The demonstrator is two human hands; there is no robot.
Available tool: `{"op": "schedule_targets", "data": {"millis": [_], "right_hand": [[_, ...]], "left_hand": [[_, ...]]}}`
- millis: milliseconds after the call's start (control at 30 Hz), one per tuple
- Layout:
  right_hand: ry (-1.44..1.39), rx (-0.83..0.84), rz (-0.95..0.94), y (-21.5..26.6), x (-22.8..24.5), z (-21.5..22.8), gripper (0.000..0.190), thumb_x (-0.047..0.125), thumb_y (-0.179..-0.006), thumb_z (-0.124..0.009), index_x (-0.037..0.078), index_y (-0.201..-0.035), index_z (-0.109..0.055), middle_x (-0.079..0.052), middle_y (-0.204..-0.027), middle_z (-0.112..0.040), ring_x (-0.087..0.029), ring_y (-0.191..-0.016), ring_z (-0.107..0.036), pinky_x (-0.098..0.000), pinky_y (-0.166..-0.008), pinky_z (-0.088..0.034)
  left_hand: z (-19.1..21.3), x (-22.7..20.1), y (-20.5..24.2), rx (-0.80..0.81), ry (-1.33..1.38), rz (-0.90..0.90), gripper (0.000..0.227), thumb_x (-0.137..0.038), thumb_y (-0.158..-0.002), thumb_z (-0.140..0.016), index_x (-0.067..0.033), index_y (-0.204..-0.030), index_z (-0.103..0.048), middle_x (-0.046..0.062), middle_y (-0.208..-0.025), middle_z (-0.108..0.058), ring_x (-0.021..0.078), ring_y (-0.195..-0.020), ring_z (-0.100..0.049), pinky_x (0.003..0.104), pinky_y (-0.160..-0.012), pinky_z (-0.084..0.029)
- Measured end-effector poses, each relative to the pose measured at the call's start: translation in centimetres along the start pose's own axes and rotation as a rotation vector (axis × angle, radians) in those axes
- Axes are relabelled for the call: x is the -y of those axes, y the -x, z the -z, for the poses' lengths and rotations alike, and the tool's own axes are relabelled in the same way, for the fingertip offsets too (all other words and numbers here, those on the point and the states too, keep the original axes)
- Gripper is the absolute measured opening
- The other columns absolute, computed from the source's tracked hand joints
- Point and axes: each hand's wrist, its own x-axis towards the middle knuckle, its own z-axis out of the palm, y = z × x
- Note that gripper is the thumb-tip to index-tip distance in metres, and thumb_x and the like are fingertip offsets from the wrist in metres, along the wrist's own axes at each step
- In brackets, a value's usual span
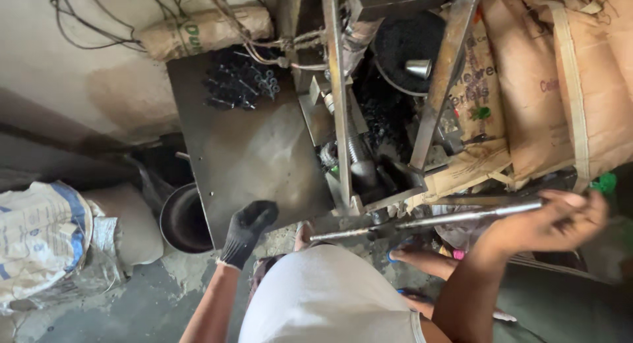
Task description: The person operates a manual press machine by turning a crank handle to process small metal parts. They repeatedly pick up parts from a tray, place them into the machine, and then remove them after processing.
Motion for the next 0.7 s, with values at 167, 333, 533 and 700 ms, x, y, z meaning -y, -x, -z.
{"op": "schedule_targets", "data": {"millis": [167, 333, 533, 700], "right_hand": [[-0.228, 0.175, 0.210, 3.7, 0.0, -8.5, 0.012, 0.011, -0.101, -0.068, 0.002, -0.096, -0.062, -0.014, -0.087, -0.066, -0.026, -0.082, -0.064, -0.0373, -0.081, -0.056], [-0.356, 0.704, -0.346, 11.8, -10.3, -26.5, 0.025, 0.022, -0.107, -0.064, -0.002, -0.114, -0.068, -0.011, -0.102, -0.073, -0.019, -0.090, -0.069, -0.0319, -0.082, -0.057], [0.002, 1.253, -0.366, 18.1, -20.7, -31.4, 0.034, 0.030, -0.102, -0.065, 0.000, -0.090, -0.074, -0.011, -0.073, -0.068, -0.021, -0.065, -0.062, -0.0372, -0.062, -0.047], [-0.096, 1.355, -0.719, 19.6, -21.9, -30.8, 0.034, 0.028, -0.104, -0.063, -0.002, -0.095, -0.075, -0.007, -0.072, -0.065, -0.013, -0.069, -0.052, -0.0337, -0.062, -0.044]], "left_hand": [[-5.6, -5.0, -9.2, -0.035, -0.350, -0.139, 0.031, -0.021, -0.091, -0.075, -0.0034, -0.116, -0.074, 0.010, -0.104, -0.080, 0.0137, -0.092, -0.072, 0.030, -0.081, -0.058], [-10.7, -8.7, -20.0, -0.332, -0.766, -0.459, 0.059, -0.033, -0.084, -0.081, -0.0065, -0.132, -0.061, 0.021, -0.122, -0.069, 0.0420, -0.111, -0.066, 0.049, -0.092, -0.054], [-13.3, -8.4, -28.9, -0.541, -0.793, -0.210, 0.063, -0.039, -0.095, -0.069, -0.0094, -0.145, -0.048, 0.026, -0.117, -0.065, 0.0480, -0.106, -0.064, 0.055, -0.089, -0.051], [-13.3, -7.4, -32.4, -0.577, -1.004, -0.038, 0.049, -0.040, -0.094, -0.068, -0.0048, -0.127, -0.057, 0.022, -0.114, -0.066, 0.0446, -0.102, -0.068, 0.055, -0.087, -0.054]]}}
